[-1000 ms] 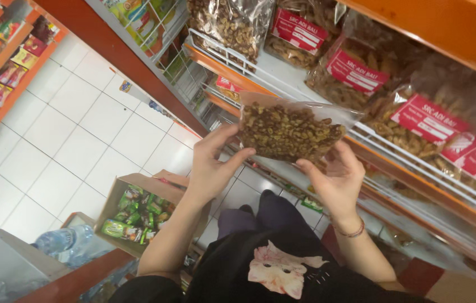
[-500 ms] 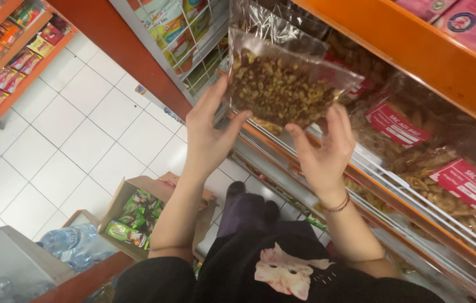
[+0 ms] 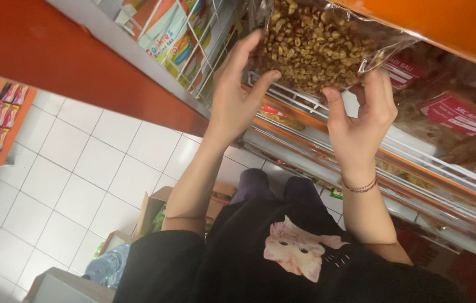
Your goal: The person sprays and wipes store shelves with a cloth. They then take snack bags from a cardboard box and arrange them onto the shelves.
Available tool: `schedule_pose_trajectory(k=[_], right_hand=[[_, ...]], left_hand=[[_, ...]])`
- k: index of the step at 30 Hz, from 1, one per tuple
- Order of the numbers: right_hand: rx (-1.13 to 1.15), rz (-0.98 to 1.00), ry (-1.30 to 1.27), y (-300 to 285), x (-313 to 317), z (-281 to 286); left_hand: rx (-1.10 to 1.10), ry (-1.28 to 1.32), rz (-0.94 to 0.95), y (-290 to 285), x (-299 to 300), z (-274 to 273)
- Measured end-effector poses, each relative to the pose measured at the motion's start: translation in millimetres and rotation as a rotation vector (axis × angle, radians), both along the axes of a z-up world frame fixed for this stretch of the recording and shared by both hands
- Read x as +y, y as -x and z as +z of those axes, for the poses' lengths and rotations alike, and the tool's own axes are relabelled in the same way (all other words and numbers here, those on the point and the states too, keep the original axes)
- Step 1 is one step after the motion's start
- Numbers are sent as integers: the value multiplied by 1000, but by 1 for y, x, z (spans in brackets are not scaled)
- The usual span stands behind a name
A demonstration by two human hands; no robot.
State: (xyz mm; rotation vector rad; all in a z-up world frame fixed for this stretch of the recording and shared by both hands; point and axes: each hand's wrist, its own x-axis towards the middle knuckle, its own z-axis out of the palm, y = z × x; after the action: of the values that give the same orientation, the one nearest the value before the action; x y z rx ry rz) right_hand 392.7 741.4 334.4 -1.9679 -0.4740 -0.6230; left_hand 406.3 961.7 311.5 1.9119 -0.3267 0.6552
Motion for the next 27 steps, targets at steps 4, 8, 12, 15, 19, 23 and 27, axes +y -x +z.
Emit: schedule_pose_trajectory(k=[4,8,12,15,19,23,27], right_hand=[[20,-50,0,3,9,2],[-26,-72,69,13,12,8],[8,-136,67,8,19,6],[-38,-168,84,0,23,2],[-21,-163,94,2,28,1],[15,-147,159,7,24,6],[-95,-62,-66,12,23,1]], left_hand=[[38,-2,8,3,2,6],[57,-1,10,5,4,9],[16,-44,33,-2,5,10],[10,-43,46,-8,6,11],[31,-45,55,-5,9,8],[158,114,7,0,14,5],[-23,-46,-10,2,23,3]])
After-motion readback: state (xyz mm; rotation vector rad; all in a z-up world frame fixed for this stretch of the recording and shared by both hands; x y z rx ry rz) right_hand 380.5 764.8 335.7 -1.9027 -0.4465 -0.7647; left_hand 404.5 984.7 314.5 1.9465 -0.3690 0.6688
